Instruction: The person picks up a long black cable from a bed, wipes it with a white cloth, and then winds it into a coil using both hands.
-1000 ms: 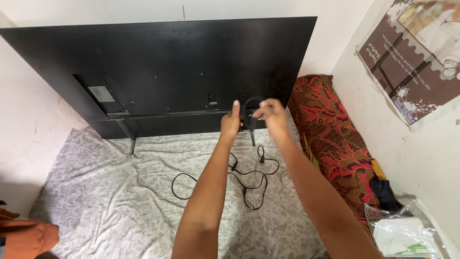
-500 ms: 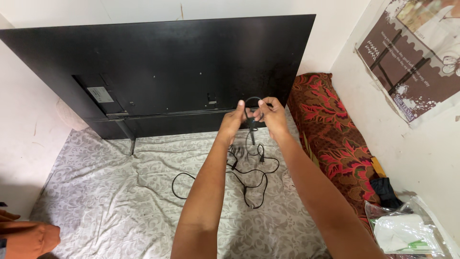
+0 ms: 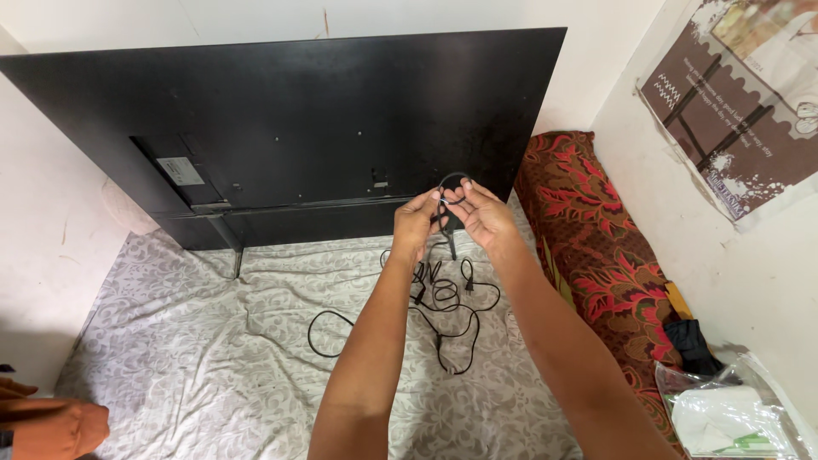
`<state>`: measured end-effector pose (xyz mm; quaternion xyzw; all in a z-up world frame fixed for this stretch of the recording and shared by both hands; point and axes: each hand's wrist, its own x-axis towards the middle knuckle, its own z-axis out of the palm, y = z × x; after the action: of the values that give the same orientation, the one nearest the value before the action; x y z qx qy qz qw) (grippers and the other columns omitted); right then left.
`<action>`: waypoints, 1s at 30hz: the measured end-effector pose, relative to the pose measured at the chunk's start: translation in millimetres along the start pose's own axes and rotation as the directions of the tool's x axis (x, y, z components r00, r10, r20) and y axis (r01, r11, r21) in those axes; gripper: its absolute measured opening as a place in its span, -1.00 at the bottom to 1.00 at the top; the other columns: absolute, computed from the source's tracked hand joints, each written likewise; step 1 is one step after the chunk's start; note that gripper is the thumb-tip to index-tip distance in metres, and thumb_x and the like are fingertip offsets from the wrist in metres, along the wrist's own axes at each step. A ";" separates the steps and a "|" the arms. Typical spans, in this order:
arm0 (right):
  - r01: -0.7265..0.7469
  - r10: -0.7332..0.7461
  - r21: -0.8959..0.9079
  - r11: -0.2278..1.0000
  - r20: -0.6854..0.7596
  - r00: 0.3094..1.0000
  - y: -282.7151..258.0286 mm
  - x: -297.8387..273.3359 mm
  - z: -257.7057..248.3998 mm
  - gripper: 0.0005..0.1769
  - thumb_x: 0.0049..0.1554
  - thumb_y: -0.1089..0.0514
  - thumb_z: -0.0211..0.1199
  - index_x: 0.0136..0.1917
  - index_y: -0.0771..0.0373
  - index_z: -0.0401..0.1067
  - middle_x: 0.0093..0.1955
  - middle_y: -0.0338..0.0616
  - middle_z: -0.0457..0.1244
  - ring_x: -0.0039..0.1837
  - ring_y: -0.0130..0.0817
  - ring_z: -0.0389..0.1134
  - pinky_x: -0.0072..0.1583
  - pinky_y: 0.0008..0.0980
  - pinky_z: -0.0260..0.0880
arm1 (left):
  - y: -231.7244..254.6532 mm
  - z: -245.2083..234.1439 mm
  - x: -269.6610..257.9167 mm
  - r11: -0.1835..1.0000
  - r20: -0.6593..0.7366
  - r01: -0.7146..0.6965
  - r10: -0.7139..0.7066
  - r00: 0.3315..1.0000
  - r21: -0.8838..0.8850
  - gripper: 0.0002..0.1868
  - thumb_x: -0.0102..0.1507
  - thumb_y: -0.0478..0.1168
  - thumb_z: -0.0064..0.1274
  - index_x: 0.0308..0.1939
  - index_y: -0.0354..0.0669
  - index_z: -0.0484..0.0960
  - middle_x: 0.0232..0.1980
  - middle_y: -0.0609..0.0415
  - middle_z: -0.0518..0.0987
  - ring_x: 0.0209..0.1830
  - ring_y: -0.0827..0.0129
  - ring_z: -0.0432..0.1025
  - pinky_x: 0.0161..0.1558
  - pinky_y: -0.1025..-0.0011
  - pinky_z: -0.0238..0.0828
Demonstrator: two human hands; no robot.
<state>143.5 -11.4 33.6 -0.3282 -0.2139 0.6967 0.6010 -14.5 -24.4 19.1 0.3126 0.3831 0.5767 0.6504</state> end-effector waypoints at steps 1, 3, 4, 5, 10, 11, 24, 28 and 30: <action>-0.027 0.026 0.038 0.999 0.029 0.999 2.2 2.4 -2.0 -0.79 0.17 0.18 0.32 0.06 0.30 0.47 -0.09 -0.11 0.37 0.11 -0.19 0.50 0.24 -0.18 0.53 | 1.6 -0.4 -1.6 1.000 -0.004 0.001 -0.001 1.000 -0.004 -0.60 0.31 -0.15 0.13 0.16 -0.31 0.66 -0.15 0.10 0.65 -0.20 0.48 0.53 -0.16 0.43 0.62; -0.048 0.049 0.029 0.998 -0.038 0.998 5.2 6.9 -7.8 -0.79 0.15 0.17 0.34 0.05 0.25 0.48 -0.06 -0.15 0.39 0.10 -0.23 0.48 0.22 -0.25 0.53 | 5.3 -1.9 -2.7 1.000 -0.017 -0.002 0.002 1.000 -0.016 -0.60 0.26 -0.17 0.15 0.12 -0.31 0.65 -0.08 0.00 0.69 -0.11 0.35 0.59 -0.10 0.34 0.65; -0.060 0.062 0.027 0.998 -0.074 0.995 8.2 8.7 -11.6 -0.79 0.15 0.16 0.35 0.05 0.23 0.48 -0.05 -0.17 0.40 0.10 -0.25 0.48 0.21 -0.28 0.53 | 6.2 -2.9 -3.5 0.999 -0.034 0.012 -0.013 0.999 -0.041 -0.60 0.27 -0.14 0.15 0.10 -0.33 0.65 -0.07 -0.01 0.69 -0.09 0.33 0.60 -0.11 0.34 0.66; -0.056 0.058 0.028 0.998 -0.075 0.996 11.9 12.3 -14.3 -0.78 0.16 0.16 0.38 0.07 0.22 0.49 -0.04 -0.17 0.40 0.08 -0.28 0.44 0.17 -0.34 0.47 | 6.8 -3.6 -3.9 0.997 -0.050 0.025 -0.029 0.998 -0.067 -0.60 0.27 -0.12 0.14 0.08 -0.35 0.65 -0.07 -0.02 0.70 -0.07 0.30 0.61 -0.12 0.34 0.67; 0.008 -0.002 0.051 0.999 -0.104 0.995 25.1 19.0 -14.7 -0.80 0.11 0.24 0.40 -0.01 0.22 0.44 0.00 -0.11 0.43 0.10 -0.30 0.46 0.18 -0.43 0.51 | 2.8 -3.7 -2.1 1.000 -0.168 0.023 -0.021 0.986 0.009 -0.61 0.27 -0.05 0.23 -0.08 -0.38 0.68 -0.15 0.03 0.68 -0.17 0.38 0.59 -0.17 0.40 0.63; 0.001 0.001 0.021 1.000 -0.090 0.996 28.4 16.4 -12.3 -0.79 0.11 0.25 0.40 0.00 0.25 0.45 0.00 -0.10 0.42 0.10 -0.29 0.47 0.19 -0.42 0.52 | 1.1 -5.8 0.8 0.997 -0.179 0.047 -0.037 0.983 0.053 -0.61 0.25 -0.06 0.27 -0.11 -0.38 0.69 -0.18 0.04 0.67 -0.22 0.39 0.58 -0.19 0.41 0.62; 0.029 -0.012 -0.346 0.938 0.050 0.999 38.5 12.1 -18.1 -0.85 0.09 0.34 0.43 -0.06 0.27 0.52 -0.10 -0.20 0.39 -0.12 -0.50 0.36 -0.08 -0.47 0.33 | -1.0 -24.2 13.8 0.996 -0.128 0.089 -0.088 0.988 0.004 -0.75 0.24 -0.10 0.27 -0.19 -0.21 0.67 -0.32 0.14 0.63 -0.39 0.51 0.51 -0.33 0.56 0.51; 0.094 -0.037 -0.427 0.899 0.139 0.990 38.5 -2.0 -5.5 -0.83 0.11 0.29 0.45 -0.01 0.20 0.53 -0.05 -0.25 0.40 -0.07 -0.55 0.36 -0.03 -0.50 0.33 | -8.9 -29.4 20.2 0.999 -0.084 -0.006 0.003 0.996 -0.035 -0.72 0.27 -0.08 0.28 -0.17 -0.24 0.66 -0.30 0.08 0.60 -0.38 0.45 0.47 -0.37 0.52 0.44; 0.035 0.018 -0.379 0.925 0.137 0.990 33.1 -12.5 7.2 -0.80 0.16 0.14 0.35 0.07 0.15 0.48 -0.09 -0.19 0.40 -0.11 -0.41 0.39 -0.05 -0.45 0.37 | -6.9 -31.1 21.3 0.997 -0.046 -0.027 0.023 0.999 -0.073 -0.72 0.21 -0.08 0.22 -0.16 -0.21 0.66 -0.27 0.07 0.67 -0.33 0.40 0.58 -0.29 0.48 0.57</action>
<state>116.1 -29.1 18.1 -0.3884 -0.3875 0.6604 0.5127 -36.8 -5.4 -5.6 0.2803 0.3723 0.6053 0.6453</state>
